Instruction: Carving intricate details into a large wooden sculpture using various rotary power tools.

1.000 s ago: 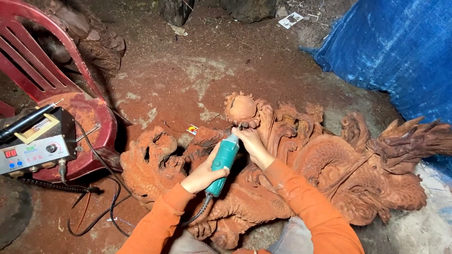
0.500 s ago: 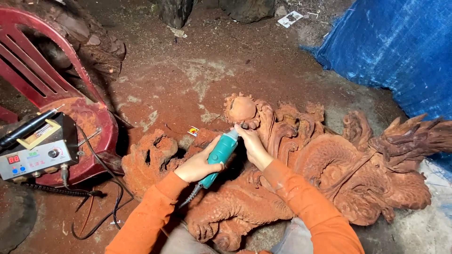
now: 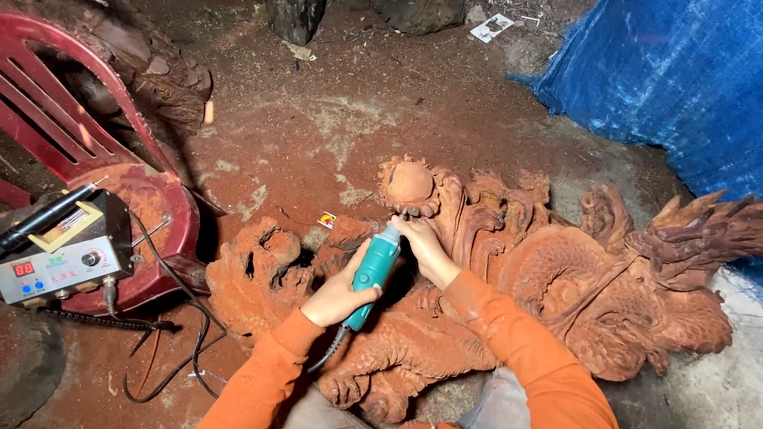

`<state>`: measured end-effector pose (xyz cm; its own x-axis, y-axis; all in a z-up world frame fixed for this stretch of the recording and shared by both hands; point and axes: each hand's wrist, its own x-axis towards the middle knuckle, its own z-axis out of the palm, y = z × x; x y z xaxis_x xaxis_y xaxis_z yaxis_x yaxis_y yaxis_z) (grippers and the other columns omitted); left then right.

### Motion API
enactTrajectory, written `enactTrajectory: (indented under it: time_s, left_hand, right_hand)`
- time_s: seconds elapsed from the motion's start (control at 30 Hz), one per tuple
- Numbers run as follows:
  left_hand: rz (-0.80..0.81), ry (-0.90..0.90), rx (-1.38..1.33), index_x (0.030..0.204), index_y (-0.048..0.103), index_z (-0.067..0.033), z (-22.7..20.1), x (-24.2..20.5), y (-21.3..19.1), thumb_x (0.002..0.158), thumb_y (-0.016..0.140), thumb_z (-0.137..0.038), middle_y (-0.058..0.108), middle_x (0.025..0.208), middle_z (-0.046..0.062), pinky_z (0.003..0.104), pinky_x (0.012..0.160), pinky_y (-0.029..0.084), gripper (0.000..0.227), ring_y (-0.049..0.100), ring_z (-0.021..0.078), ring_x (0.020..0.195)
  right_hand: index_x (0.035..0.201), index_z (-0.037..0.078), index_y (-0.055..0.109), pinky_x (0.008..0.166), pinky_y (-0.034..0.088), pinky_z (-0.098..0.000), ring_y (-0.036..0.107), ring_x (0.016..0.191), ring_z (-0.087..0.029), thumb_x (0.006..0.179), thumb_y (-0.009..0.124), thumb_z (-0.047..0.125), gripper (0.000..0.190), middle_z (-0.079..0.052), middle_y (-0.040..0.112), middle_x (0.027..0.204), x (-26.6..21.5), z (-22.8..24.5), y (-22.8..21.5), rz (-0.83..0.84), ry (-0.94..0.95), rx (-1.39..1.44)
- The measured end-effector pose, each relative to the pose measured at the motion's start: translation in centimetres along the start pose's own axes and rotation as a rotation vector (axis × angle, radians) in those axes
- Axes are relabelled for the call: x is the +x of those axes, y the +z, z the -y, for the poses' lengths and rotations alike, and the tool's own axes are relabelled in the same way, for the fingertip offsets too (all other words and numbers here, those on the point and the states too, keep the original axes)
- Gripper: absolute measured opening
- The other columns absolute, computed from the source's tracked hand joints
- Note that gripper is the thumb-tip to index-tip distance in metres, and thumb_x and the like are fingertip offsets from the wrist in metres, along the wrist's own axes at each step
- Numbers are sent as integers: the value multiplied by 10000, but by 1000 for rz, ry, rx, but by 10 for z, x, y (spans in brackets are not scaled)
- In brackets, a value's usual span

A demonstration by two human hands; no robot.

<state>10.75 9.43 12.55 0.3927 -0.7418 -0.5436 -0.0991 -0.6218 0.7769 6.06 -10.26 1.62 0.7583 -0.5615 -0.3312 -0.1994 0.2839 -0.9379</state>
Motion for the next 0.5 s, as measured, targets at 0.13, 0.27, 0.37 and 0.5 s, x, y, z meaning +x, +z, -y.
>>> enactTrajectory:
  time_s: [0.13, 0.27, 0.37, 0.5]
  left_hand:
    - [-73, 9, -64, 1658, 31, -344, 6, -3, 27, 860, 647, -452, 577, 1362, 306, 560, 989, 499, 1014, 582, 491, 1267]
    - [-88, 25, -105, 1648, -11, -355, 22, 2, 51, 883, 640, -431, 562, 1357, 338, 570, 1006, 494, 1007, 557, 515, 1283]
    - [-109, 45, -134, 1650, -11, -346, 29, 7, 59, 900, 631, -407, 579, 1332, 323, 557, 1017, 490, 989, 572, 498, 1272]
    - [-150, 77, -119, 1649, -11, -363, 32, 17, 59, 907, 636, -406, 612, 1300, 309, 578, 996, 501, 985, 601, 494, 1238]
  right_hand:
    - [1010, 11, 756, 1098, 387, -411, 557, 1228, -240, 936, 739, 488, 482, -117, 671, 1177, 3, -11, -11, 40, -12, -136]
    - [937, 49, 777, 1033, 443, -379, 612, 1110, -186, 922, 754, 516, 468, -65, 711, 1065, 7, -30, -21, 34, 2, -195]
    - [916, 54, 777, 1010, 463, -370, 622, 1071, -172, 929, 737, 528, 476, -46, 719, 1023, 6, -26, -22, 42, -11, -258]
    - [887, 50, 772, 991, 470, -376, 630, 1064, -198, 941, 735, 501, 456, -67, 724, 986, 11, -23, -23, 36, -88, -275]
